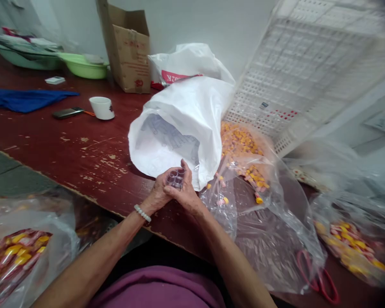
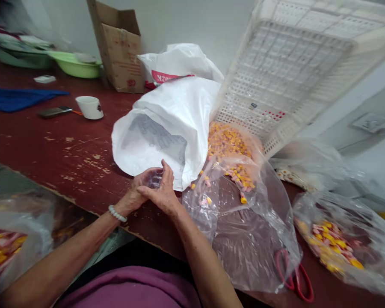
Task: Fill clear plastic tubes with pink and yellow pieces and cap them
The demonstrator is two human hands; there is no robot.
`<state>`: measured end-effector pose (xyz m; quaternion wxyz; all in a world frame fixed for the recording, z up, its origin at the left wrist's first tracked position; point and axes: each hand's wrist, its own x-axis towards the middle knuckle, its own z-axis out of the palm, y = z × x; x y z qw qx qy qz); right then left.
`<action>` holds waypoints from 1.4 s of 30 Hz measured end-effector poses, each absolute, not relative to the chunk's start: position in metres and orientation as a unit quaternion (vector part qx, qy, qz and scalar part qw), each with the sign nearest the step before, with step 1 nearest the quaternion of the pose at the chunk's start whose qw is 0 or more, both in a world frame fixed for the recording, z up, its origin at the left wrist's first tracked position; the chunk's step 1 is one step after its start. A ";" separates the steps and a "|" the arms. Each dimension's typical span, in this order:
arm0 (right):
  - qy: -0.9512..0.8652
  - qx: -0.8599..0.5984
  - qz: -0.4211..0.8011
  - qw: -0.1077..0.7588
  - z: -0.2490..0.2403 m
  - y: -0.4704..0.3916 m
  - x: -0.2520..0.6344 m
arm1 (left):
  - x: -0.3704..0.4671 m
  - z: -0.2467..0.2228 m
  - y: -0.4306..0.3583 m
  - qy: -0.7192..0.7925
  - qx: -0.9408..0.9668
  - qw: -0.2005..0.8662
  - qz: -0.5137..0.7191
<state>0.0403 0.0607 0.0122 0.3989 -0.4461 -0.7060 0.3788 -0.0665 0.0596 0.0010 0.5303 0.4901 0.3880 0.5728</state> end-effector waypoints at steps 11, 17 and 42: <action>-0.631 -0.710 0.047 0.310 0.032 0.039 0.232 | -0.073 0.003 0.052 0.460 0.450 0.544 0.539; -0.590 -0.783 -0.008 0.197 0.000 0.061 0.307 | -0.061 0.005 0.046 0.460 0.440 0.566 0.524; -0.749 -0.474 0.184 0.425 0.064 -0.004 0.150 | -0.031 0.021 0.016 0.431 0.672 0.463 0.385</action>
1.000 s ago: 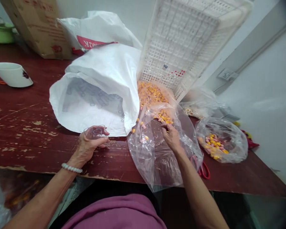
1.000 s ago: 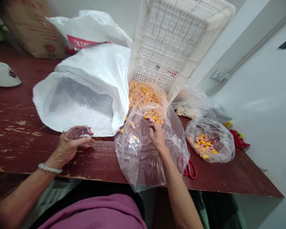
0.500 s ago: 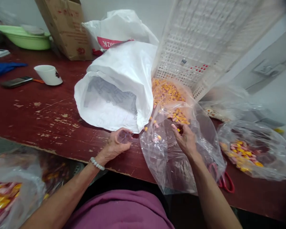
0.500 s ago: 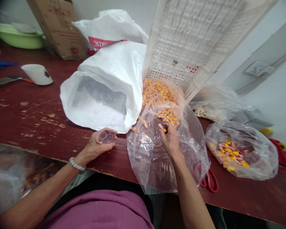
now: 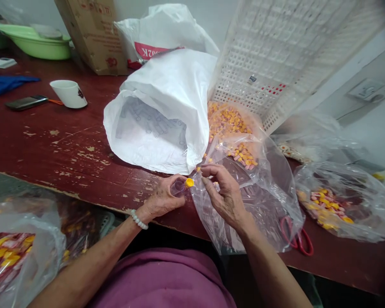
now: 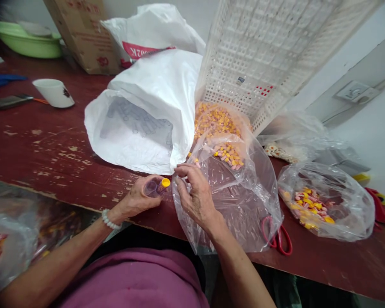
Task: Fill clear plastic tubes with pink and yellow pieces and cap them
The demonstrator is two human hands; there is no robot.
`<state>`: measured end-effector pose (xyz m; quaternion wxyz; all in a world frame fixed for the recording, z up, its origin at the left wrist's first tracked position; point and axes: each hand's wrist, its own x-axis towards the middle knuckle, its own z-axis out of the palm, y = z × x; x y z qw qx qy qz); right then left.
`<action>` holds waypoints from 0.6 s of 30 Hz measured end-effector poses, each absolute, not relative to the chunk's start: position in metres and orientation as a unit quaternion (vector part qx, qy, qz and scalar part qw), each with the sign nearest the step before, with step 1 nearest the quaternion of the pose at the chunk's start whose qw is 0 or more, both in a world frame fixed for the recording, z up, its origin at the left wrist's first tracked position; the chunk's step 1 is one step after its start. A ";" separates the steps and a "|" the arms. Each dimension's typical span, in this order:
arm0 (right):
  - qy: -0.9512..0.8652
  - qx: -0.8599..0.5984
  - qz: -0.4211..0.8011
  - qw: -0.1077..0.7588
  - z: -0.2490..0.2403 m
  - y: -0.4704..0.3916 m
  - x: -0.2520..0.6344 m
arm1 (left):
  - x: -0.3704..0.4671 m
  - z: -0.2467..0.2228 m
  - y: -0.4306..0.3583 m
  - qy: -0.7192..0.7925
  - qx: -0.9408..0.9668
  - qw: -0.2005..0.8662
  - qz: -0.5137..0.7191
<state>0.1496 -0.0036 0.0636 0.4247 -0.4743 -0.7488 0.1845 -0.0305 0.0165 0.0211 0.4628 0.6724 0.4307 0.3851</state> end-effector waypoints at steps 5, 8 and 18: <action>-0.796 -0.461 0.138 0.367 0.040 -0.013 0.137 | -0.029 0.014 0.017 0.422 0.678 0.468 0.379; -0.797 -0.473 0.128 0.353 0.031 -0.006 0.152 | -0.029 0.004 0.019 0.423 0.648 0.492 0.399; -0.649 -0.749 0.024 0.129 0.002 0.043 0.261 | -0.057 0.001 0.028 0.527 0.481 0.531 0.457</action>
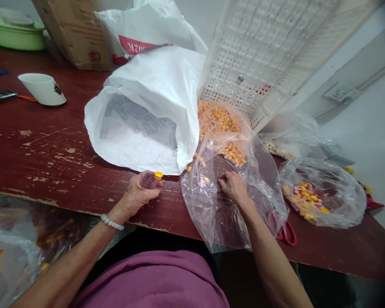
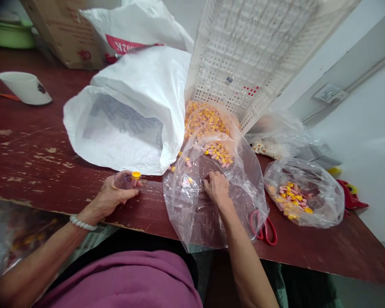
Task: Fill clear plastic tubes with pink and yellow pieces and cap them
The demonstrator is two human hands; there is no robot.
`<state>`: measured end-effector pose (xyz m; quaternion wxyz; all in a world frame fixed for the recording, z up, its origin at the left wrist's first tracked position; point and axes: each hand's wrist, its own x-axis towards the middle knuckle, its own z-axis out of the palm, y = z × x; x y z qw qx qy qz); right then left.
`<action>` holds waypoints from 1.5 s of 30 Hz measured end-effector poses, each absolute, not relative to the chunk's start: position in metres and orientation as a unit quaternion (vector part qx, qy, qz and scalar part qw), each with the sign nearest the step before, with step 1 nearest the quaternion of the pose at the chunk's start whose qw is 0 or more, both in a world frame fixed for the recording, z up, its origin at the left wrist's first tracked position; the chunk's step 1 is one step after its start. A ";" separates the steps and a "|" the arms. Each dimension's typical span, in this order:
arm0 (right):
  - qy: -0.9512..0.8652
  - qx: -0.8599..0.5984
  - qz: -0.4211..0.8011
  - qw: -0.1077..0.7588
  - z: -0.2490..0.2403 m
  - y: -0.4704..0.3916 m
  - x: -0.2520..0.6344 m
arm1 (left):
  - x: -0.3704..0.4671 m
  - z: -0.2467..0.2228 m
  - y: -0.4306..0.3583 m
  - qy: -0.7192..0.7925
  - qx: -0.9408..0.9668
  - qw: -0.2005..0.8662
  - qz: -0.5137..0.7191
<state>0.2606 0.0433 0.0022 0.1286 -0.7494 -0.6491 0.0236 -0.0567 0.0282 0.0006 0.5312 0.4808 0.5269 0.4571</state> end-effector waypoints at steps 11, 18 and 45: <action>-0.756 -0.601 0.112 0.235 -0.002 0.038 0.215 | -0.054 0.002 0.025 0.540 0.466 0.538 0.448; -0.745 -0.631 0.079 0.200 -0.014 0.035 0.229 | -0.051 -0.008 0.024 0.478 0.562 0.503 0.450; -0.834 -0.430 0.118 0.324 0.043 -0.021 0.140 | -0.025 0.006 0.007 0.401 0.714 0.459 0.345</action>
